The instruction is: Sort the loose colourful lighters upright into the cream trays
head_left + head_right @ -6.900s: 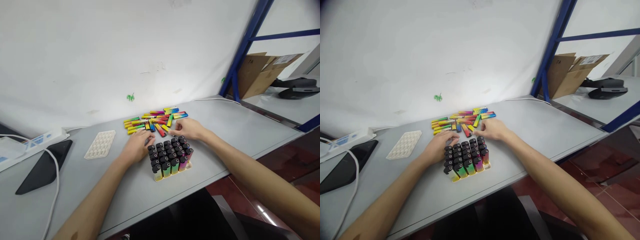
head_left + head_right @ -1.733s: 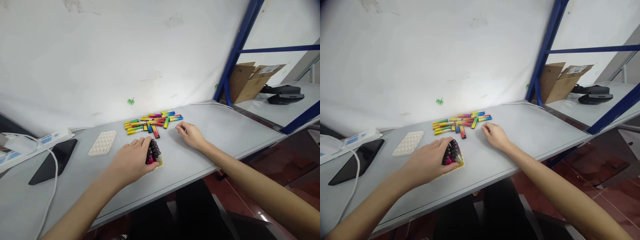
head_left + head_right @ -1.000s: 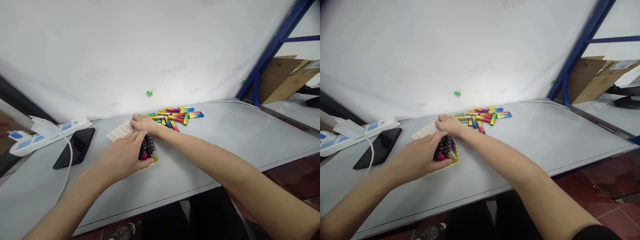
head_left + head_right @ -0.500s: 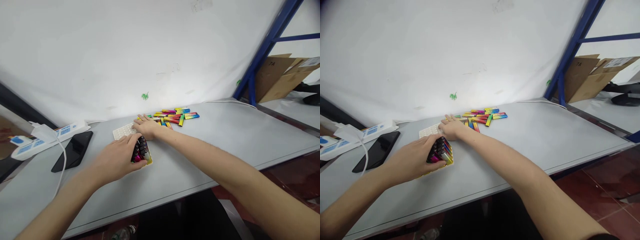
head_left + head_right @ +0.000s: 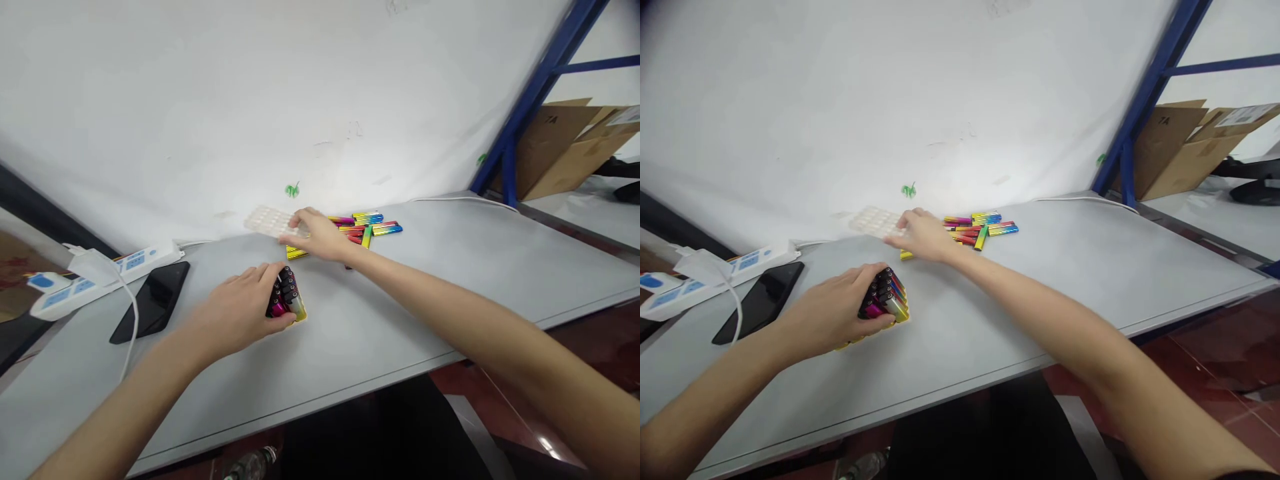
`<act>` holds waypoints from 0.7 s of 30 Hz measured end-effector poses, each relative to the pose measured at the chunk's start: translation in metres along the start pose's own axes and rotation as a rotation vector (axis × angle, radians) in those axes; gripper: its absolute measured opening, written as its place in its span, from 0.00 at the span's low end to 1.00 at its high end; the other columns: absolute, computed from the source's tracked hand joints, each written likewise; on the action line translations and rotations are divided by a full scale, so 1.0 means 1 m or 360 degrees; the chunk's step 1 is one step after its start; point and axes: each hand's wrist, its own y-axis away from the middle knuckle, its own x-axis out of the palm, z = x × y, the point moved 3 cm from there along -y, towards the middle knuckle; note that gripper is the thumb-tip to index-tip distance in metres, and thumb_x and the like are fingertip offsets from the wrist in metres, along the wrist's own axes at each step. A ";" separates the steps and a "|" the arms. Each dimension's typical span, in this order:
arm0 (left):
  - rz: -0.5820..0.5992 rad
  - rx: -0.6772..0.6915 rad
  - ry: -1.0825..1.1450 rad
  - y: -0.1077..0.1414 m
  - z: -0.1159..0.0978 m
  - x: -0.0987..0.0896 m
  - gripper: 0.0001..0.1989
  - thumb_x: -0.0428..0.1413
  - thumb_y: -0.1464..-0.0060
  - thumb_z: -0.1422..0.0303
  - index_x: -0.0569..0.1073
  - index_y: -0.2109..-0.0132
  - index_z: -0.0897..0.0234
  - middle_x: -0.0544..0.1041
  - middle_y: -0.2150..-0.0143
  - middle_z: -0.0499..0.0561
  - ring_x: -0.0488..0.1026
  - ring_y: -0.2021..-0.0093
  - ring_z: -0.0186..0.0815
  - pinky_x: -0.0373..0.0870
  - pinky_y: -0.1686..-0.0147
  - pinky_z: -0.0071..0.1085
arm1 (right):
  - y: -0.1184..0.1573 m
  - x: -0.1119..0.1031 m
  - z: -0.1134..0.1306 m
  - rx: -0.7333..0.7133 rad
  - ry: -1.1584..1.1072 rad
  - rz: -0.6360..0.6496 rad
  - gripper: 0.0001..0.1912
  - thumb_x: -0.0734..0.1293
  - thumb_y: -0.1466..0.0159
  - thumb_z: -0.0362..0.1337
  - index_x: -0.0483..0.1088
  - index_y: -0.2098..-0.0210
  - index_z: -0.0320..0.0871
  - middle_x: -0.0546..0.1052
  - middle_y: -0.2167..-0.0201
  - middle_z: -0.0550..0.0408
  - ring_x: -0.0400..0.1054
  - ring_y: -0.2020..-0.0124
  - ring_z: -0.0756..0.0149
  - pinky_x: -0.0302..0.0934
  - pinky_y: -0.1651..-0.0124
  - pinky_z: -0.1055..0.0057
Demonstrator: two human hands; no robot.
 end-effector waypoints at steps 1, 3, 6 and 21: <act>-0.0002 -0.0018 -0.0002 -0.004 0.006 0.000 0.34 0.55 0.47 0.47 0.64 0.38 0.58 0.76 0.46 0.59 0.76 0.51 0.53 0.70 0.55 0.43 | 0.008 -0.014 -0.006 -0.0014 -0.0005 -0.0054 0.18 0.69 0.38 0.51 0.68 0.60 0.42 0.74 0.53 0.46 0.67 0.49 0.55 0.60 0.47 0.61; 0.0026 -0.0079 -0.0002 -0.016 0.023 0.000 0.35 0.56 0.48 0.45 0.64 0.38 0.58 0.76 0.45 0.59 0.76 0.52 0.53 0.70 0.59 0.42 | 0.029 -0.040 -0.020 0.0000 0.0006 -0.0142 0.17 0.69 0.38 0.50 0.67 0.61 0.44 0.74 0.53 0.48 0.67 0.50 0.55 0.60 0.49 0.61; 0.0037 -0.0168 -0.0016 -0.038 0.053 -0.004 0.37 0.57 0.50 0.44 0.65 0.39 0.57 0.76 0.44 0.59 0.76 0.52 0.53 0.69 0.64 0.39 | 0.070 -0.071 -0.039 -0.0051 0.0075 -0.0178 0.17 0.71 0.39 0.47 0.65 0.58 0.45 0.75 0.51 0.47 0.67 0.49 0.54 0.61 0.49 0.60; 0.0072 -0.0187 -0.0040 -0.086 0.124 -0.010 0.45 0.60 0.50 0.44 0.59 0.33 0.65 0.74 0.41 0.60 0.71 0.45 0.49 0.69 0.48 0.41 | 0.150 -0.072 -0.027 -0.0211 0.0188 0.0446 0.27 0.67 0.36 0.55 0.67 0.47 0.40 0.75 0.47 0.43 0.67 0.47 0.52 0.61 0.43 0.55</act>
